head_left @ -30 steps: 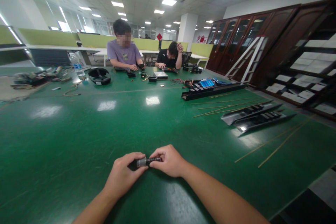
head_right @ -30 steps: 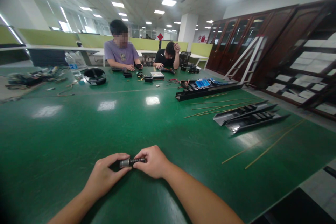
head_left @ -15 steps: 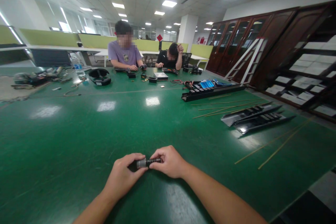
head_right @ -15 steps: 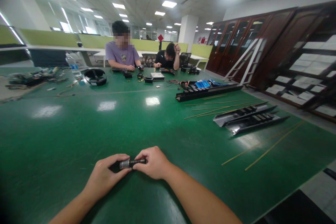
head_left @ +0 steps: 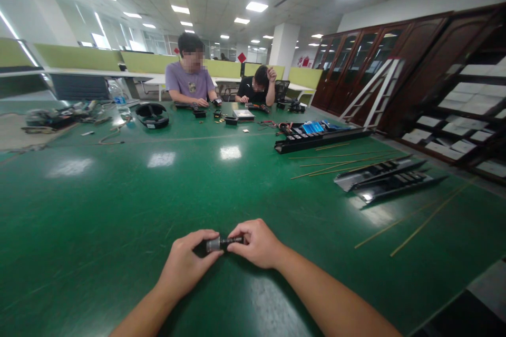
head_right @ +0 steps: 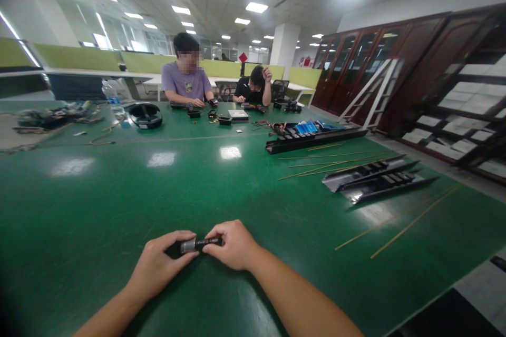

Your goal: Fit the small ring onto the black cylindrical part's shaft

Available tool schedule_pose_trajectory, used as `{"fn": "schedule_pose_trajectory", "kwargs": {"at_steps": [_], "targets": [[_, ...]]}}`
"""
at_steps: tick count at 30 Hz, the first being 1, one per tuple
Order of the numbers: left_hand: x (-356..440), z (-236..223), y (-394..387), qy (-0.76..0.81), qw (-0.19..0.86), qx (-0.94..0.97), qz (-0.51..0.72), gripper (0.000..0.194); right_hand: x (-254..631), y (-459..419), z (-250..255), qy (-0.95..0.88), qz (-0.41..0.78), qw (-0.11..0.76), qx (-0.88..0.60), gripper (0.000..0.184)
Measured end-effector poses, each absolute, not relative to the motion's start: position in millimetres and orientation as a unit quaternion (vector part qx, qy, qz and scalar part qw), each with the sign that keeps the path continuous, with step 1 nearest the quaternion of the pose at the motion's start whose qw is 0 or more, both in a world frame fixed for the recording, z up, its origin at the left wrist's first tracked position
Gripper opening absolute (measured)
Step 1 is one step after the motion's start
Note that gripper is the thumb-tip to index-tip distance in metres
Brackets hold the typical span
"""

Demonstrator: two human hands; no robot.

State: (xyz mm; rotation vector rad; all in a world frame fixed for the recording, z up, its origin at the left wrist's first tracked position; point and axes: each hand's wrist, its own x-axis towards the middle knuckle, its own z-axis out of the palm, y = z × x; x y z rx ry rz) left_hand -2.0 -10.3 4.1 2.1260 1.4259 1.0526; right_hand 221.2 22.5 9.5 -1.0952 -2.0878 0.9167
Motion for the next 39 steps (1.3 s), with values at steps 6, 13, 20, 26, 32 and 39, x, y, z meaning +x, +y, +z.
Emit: {"fn": "schedule_pose_trajectory", "kwargs": {"at_steps": [6, 13, 20, 26, 32, 39], "targets": [[-1.8, 4.1, -10.8, 0.517, 0.188, 0.749, 0.369, 0.026, 220.9, 23.0, 6.8, -0.781, 0.356, 0.303, -0.414, 0.017], [-1.6, 5.0, -10.0, 0.499, 0.174, 0.763, 0.372, 0.024, 221.5, 22.8, 10.0, -0.783, 0.354, 0.300, -0.414, 0.017], [-1.7, 6.8, -10.9, 0.500, 0.167, 0.762, 0.378, 0.024, 223.1, 23.6, 11.1, -0.788, 0.337, 0.311, -0.411, 0.016], [-2.8, 4.2, -10.3, 0.502, 0.173, 0.759, 0.376, 0.026, 224.1, 23.8, 9.9, -0.787, 0.337, 0.310, -0.413, 0.014], [-3.0, 5.3, -9.9, 0.508, 0.176, 0.755, 0.376, 0.025, 225.3, 23.9, 11.5, -0.795, 0.325, 0.308, -0.410, 0.013], [-1.7, 8.8, -9.6, 0.510, 0.173, 0.752, 0.381, 0.026, 225.9, 23.9, 12.5, -0.800, 0.314, 0.307, -0.409, 0.014]]}}
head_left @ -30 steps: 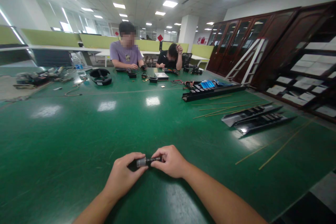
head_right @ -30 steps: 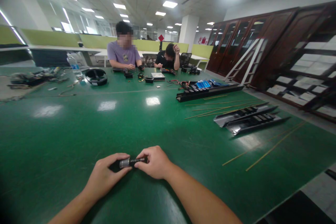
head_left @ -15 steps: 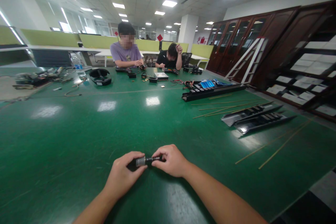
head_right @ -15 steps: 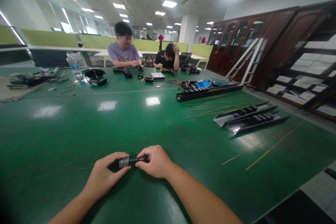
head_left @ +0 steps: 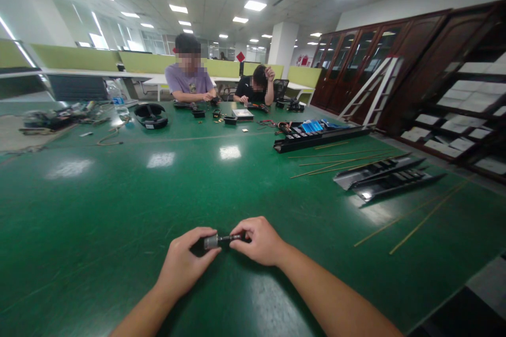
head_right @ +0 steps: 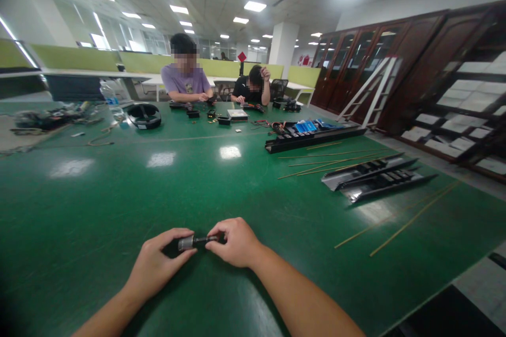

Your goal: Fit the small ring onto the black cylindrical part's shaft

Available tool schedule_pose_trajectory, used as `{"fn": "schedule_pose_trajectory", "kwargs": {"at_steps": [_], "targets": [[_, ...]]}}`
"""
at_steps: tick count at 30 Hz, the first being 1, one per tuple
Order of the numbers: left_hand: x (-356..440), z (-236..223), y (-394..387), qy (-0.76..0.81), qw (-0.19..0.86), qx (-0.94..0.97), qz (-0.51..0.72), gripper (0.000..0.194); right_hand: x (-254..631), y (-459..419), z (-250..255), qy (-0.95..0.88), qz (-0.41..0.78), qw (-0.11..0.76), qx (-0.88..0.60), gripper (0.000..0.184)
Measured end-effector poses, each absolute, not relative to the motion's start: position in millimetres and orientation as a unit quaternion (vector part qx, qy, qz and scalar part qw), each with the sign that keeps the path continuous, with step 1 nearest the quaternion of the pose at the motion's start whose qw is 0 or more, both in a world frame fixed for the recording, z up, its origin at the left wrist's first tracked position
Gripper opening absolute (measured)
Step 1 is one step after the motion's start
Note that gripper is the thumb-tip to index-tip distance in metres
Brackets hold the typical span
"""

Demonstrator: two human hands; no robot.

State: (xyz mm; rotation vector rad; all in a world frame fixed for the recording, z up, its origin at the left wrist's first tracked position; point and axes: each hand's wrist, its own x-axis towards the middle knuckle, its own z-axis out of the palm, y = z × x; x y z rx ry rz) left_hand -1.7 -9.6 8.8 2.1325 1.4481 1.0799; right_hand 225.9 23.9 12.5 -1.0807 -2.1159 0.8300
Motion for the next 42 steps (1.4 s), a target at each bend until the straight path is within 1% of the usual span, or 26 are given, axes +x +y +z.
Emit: {"fn": "schedule_pose_trajectory", "kwargs": {"at_steps": [30, 42], "targets": [[-3.2, 5.7, -8.4, 0.538, 0.201, 0.731, 0.368, 0.026, 231.6, 27.9, 11.4, -0.810, 0.287, 0.329, -0.393, 0.011], [-4.2, 5.8, -8.8, 0.548, 0.205, 0.722, 0.369, 0.026, 233.8, 29.1, 10.4, -0.810, 0.285, 0.319, -0.402, 0.013]]}}
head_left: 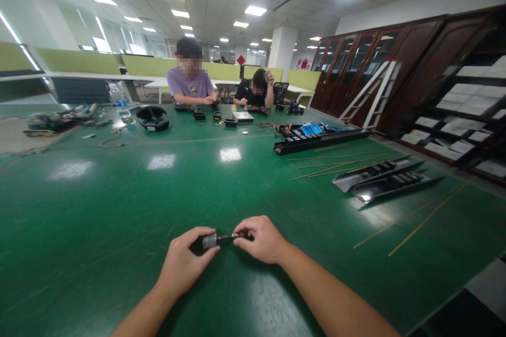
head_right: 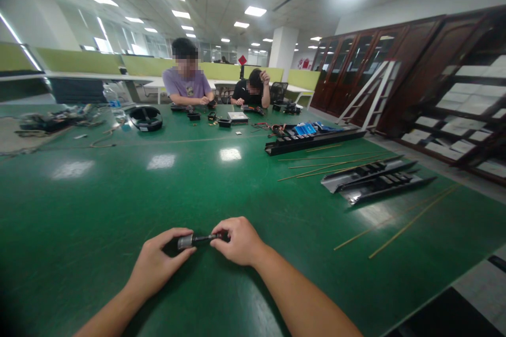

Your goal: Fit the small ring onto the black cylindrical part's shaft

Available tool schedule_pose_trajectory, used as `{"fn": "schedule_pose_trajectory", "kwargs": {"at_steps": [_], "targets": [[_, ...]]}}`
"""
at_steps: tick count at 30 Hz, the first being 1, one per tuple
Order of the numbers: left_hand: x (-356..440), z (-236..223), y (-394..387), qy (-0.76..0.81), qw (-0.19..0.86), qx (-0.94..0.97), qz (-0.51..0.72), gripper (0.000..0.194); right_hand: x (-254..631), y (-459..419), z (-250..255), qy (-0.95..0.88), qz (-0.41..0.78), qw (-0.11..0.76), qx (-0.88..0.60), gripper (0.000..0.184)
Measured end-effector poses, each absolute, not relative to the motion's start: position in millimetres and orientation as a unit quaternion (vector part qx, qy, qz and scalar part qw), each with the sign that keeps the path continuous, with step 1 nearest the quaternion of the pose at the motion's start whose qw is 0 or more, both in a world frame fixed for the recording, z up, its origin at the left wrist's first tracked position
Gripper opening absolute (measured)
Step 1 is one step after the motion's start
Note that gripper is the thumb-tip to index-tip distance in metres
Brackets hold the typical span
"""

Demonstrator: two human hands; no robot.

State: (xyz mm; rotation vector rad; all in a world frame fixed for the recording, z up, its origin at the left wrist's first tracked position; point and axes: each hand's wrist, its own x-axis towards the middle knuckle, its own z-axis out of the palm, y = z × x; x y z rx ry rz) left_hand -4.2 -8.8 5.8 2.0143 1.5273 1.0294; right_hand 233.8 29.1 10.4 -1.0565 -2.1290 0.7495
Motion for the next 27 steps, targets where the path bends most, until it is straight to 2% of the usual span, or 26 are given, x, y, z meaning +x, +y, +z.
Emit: {"fn": "schedule_pose_trajectory", "kwargs": {"at_steps": [27], "targets": [[-3.0, 10.7, -8.4, 0.561, 0.218, 0.713, 0.360, 0.027, 236.4, 28.7, 12.2, -0.806, 0.277, 0.332, -0.405, 0.011]]}}
